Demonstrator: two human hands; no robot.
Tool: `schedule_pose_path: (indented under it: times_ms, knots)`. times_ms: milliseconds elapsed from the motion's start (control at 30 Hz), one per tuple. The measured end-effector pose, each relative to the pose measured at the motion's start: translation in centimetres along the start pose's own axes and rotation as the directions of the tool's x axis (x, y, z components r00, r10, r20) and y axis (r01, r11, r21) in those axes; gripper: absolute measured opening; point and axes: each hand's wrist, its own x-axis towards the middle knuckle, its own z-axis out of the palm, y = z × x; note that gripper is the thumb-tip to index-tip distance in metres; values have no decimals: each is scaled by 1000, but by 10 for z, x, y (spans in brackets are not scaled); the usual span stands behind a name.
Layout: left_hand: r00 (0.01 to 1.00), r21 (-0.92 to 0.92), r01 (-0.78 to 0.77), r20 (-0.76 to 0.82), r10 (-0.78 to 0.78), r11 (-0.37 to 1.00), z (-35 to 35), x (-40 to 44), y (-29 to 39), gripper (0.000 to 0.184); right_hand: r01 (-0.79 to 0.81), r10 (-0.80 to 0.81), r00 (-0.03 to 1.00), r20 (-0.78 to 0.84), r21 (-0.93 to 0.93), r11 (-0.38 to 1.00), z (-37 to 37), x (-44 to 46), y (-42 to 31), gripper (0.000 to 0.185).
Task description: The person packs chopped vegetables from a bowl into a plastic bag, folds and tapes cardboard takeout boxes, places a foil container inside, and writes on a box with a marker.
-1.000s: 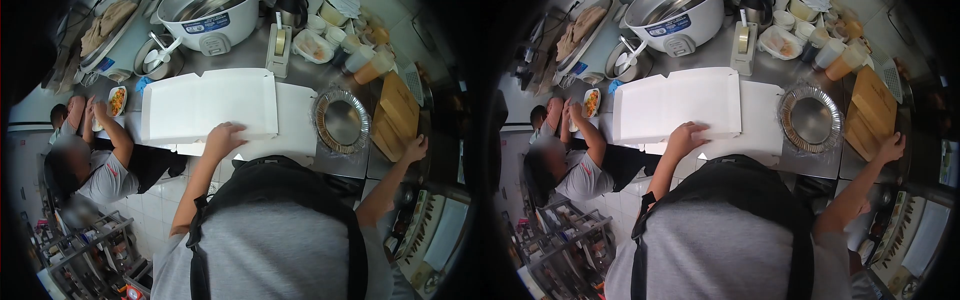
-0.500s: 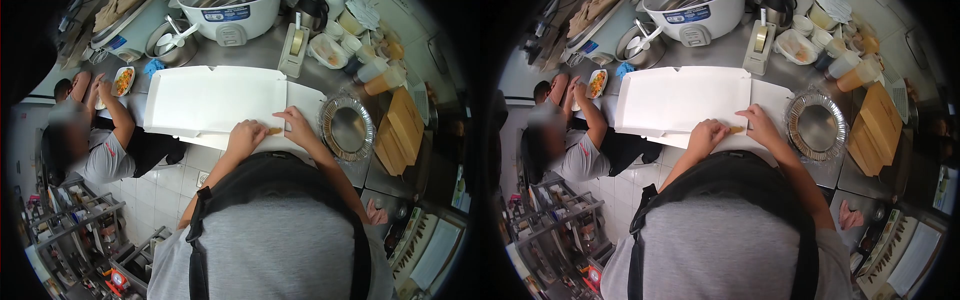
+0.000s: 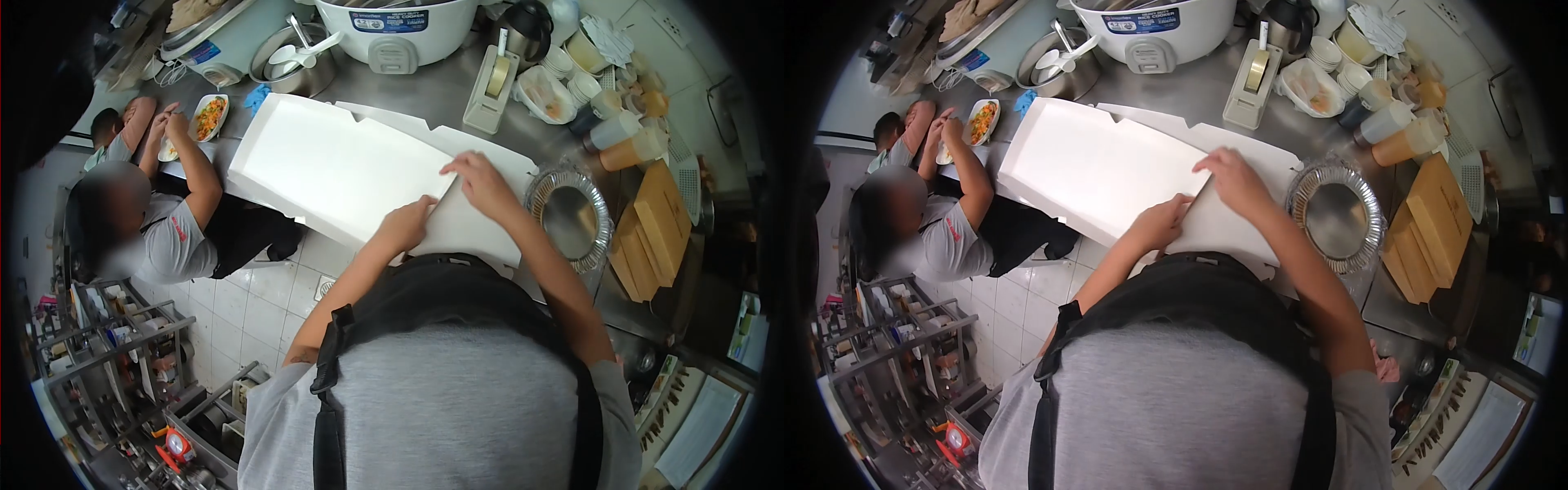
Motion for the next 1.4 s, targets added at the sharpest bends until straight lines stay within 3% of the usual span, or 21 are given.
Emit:
schedule_pose_path:
  times_ms: [67,100,200,300,400,500,700,900,1000,1100,1200,1400]
  knots:
    - [977,59,128,165,-136,990,-22,-14,9,54,25,-21,993,112,-28,999,3,3,23,40]
    - [980,129,108,155,-127,986,-20,-16,6,52,41,-34,985,168,-40,998,7,4,34,43]
    - [973,181,42,-232,1,983,9,-5,-2,46,32,-55,938,342,74,997,17,11,57,47]
    - [906,28,44,-423,-28,999,9,20,12,38,-134,73,924,376,138,981,9,18,52,38]
    - [906,-235,79,-388,-168,969,5,25,11,31,-123,75,921,382,104,987,5,20,53,37]
    - [891,-358,156,-351,-288,920,4,27,3,29,-114,70,910,408,83,990,0,24,54,38]
    - [896,-384,169,-323,-304,908,4,30,0,32,211,-200,880,431,23,977,-2,39,66,30]
    - [893,-381,161,-337,-299,910,6,31,-2,32,206,-215,894,393,65,976,-9,37,64,15]
    - [888,-383,167,-341,-307,908,6,29,1,29,285,-299,920,252,94,954,1,39,52,14]
    - [894,-352,168,-339,-292,921,5,28,2,27,372,-374,903,213,51,927,17,43,45,13]
    - [908,-324,189,-301,-290,927,5,29,0,30,379,-384,882,273,73,922,19,47,49,13]
    - [912,-247,152,-339,-233,957,6,29,-3,31,240,-246,901,356,62,969,13,55,43,11]
